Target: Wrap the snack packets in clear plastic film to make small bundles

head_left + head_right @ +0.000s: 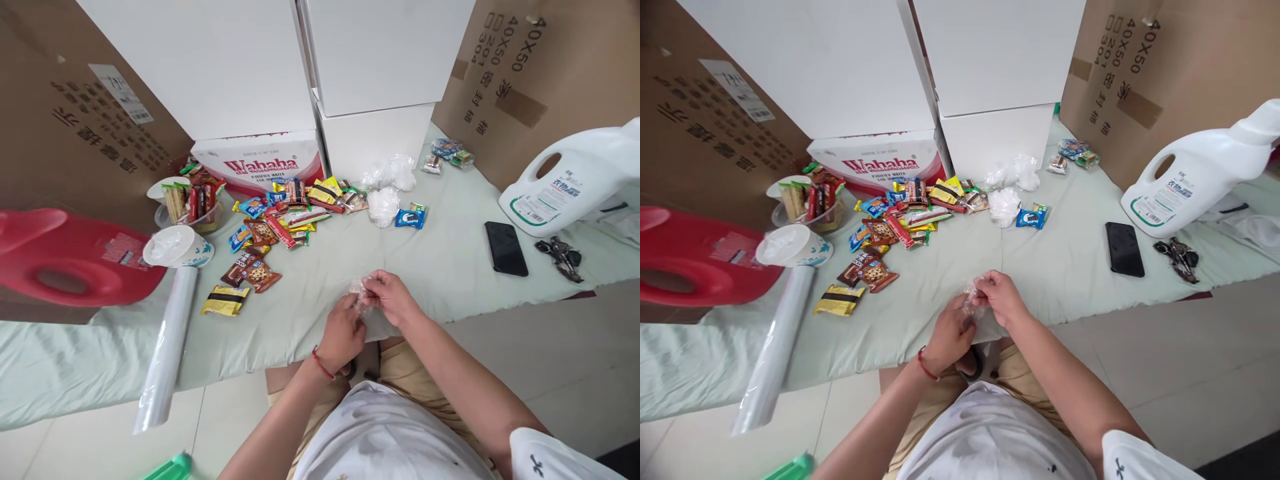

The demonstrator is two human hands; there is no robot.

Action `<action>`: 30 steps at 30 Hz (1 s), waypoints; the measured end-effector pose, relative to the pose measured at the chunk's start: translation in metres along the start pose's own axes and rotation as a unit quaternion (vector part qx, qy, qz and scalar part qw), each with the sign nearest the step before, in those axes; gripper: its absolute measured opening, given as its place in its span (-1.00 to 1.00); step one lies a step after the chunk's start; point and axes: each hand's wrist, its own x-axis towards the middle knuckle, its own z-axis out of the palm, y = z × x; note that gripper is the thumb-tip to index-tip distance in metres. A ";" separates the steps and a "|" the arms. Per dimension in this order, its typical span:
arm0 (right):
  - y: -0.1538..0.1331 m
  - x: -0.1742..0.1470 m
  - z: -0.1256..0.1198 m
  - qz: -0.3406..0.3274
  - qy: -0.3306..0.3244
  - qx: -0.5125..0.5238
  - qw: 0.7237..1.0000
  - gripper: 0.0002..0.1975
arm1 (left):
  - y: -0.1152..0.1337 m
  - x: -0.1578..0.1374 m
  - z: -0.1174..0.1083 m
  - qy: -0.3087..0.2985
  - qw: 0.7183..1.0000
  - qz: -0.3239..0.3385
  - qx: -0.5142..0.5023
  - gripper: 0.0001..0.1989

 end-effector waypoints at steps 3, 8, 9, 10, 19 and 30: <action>0.006 0.015 0.027 -0.019 0.029 0.016 0.999 -0.71 | -0.015 -0.007 -0.012 -0.007 0.974 -0.014 -0.225 -0.40; 0.013 0.012 0.038 -0.014 -0.038 -0.157 0.987 -0.72 | -0.020 -0.030 -0.001 0.124 0.864 -0.193 -0.447 -0.61; 0.013 0.011 0.038 -0.029 -0.046 -0.214 0.975 -0.70 | -0.018 -0.035 0.000 0.161 0.860 -0.232 -0.425 -0.67; 0.014 0.009 0.038 -0.055 -0.051 -0.273 0.959 -0.69 | -0.017 -0.039 -0.001 0.205 0.862 -0.260 -0.384 -0.71; 0.043 -0.003 0.037 -0.230 -0.105 -0.483 0.838 -0.04 | -0.030 0.016 -0.027 0.208 0.963 -0.158 0.062 -0.70; 0.025 -0.019 -0.026 -0.397 -0.091 -0.509 0.758 -0.37 | -0.029 0.035 -0.015 0.057 0.965 -0.196 0.167 -0.68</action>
